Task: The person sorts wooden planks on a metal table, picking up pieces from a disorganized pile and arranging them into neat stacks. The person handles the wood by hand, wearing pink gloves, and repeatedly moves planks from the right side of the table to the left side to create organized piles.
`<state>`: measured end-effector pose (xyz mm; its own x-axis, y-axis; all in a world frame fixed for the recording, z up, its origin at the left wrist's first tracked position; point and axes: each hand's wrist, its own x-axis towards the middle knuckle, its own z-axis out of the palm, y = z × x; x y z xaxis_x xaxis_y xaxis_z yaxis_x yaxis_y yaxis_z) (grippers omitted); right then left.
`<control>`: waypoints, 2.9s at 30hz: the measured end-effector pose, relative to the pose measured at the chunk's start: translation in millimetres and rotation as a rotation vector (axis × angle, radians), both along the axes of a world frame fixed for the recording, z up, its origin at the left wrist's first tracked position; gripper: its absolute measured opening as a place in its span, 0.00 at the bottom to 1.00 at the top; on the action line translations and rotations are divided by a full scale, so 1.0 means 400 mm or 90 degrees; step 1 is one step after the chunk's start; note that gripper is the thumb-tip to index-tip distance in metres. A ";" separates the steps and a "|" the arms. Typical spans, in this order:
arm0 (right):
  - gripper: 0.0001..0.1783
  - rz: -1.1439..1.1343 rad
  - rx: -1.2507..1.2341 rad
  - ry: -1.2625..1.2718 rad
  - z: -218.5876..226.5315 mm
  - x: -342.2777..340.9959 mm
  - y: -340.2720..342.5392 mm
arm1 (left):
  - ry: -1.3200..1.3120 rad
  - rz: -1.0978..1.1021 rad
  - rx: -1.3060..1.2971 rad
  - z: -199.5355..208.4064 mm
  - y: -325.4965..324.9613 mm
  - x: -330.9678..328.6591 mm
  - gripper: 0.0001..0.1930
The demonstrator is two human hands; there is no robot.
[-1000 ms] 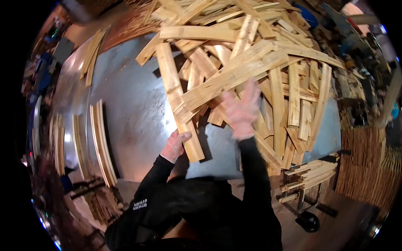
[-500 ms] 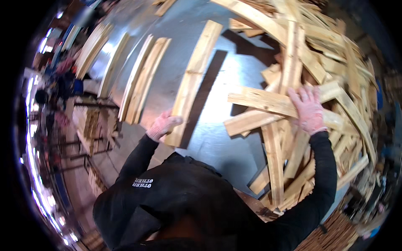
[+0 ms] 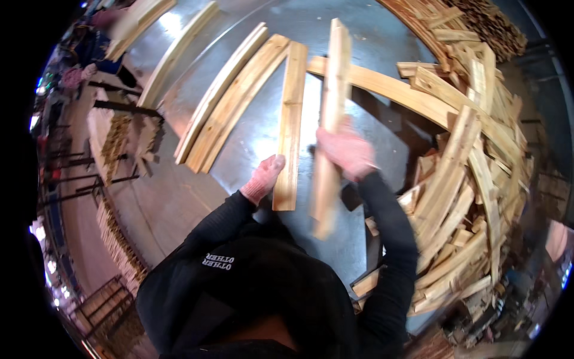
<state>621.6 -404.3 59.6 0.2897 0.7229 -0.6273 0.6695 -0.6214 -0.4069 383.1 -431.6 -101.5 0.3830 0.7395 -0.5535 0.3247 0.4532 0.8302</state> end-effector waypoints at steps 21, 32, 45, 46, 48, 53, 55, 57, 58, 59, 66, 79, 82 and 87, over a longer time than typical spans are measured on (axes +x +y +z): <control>0.39 0.415 -0.011 -0.559 -0.087 0.380 0.409 | 0.038 0.058 -0.042 -0.017 0.075 -0.095 0.31; 0.31 -0.084 0.826 0.336 0.376 0.441 0.400 | 0.482 -0.222 0.194 0.056 0.196 -0.147 0.37; 0.44 -0.132 0.064 0.000 -0.262 -0.156 0.186 | 0.486 -0.281 0.235 0.154 0.107 -0.131 0.54; 0.46 -0.108 0.102 0.025 -0.218 -0.192 0.168 | 0.476 -0.284 0.246 0.160 0.095 -0.124 0.57; 0.44 -0.044 0.175 0.018 -0.141 -0.185 0.129 | 0.537 -0.291 0.223 0.154 0.061 -0.088 0.60; 0.43 -0.126 0.328 -0.612 -0.144 0.095 -0.117 | 0.550 -0.230 0.193 0.145 0.045 -0.037 0.59; 0.39 -0.166 0.072 -0.515 -0.227 0.194 -0.166 | 0.505 -0.203 0.186 0.137 0.052 -0.050 0.59; 0.29 -0.100 -0.018 -0.286 -0.217 0.273 -0.153 | 0.497 -0.196 0.228 0.122 0.053 -0.068 0.59; 0.23 0.062 0.059 -0.260 -0.209 0.283 -0.167 | 0.491 -0.193 0.252 0.112 0.057 -0.073 0.59; 0.19 0.225 0.143 -0.234 -0.172 0.266 -0.165 | 0.509 -0.202 0.251 0.118 0.070 -0.076 0.59; 0.17 0.256 0.216 -0.156 -0.360 -0.081 0.075 | 0.469 -0.219 0.392 0.094 0.143 -0.125 0.51; 0.40 0.289 0.178 -0.510 -0.151 0.457 0.205 | 0.571 -0.223 0.298 0.147 0.090 -0.022 0.61; 0.31 0.254 0.204 -0.518 -0.043 0.399 0.207 | 0.588 -0.231 0.265 0.161 0.126 -0.034 0.59; 0.20 0.016 0.298 -0.122 0.216 0.296 0.295 | 0.585 -0.211 0.265 0.164 0.174 -0.075 0.56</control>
<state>740.0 -286.5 145.9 0.3465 0.9222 -0.1720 0.7717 -0.3845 -0.5066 352.9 -362.1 -35.9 0.1632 0.8730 -0.4597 0.9614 -0.0361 0.2728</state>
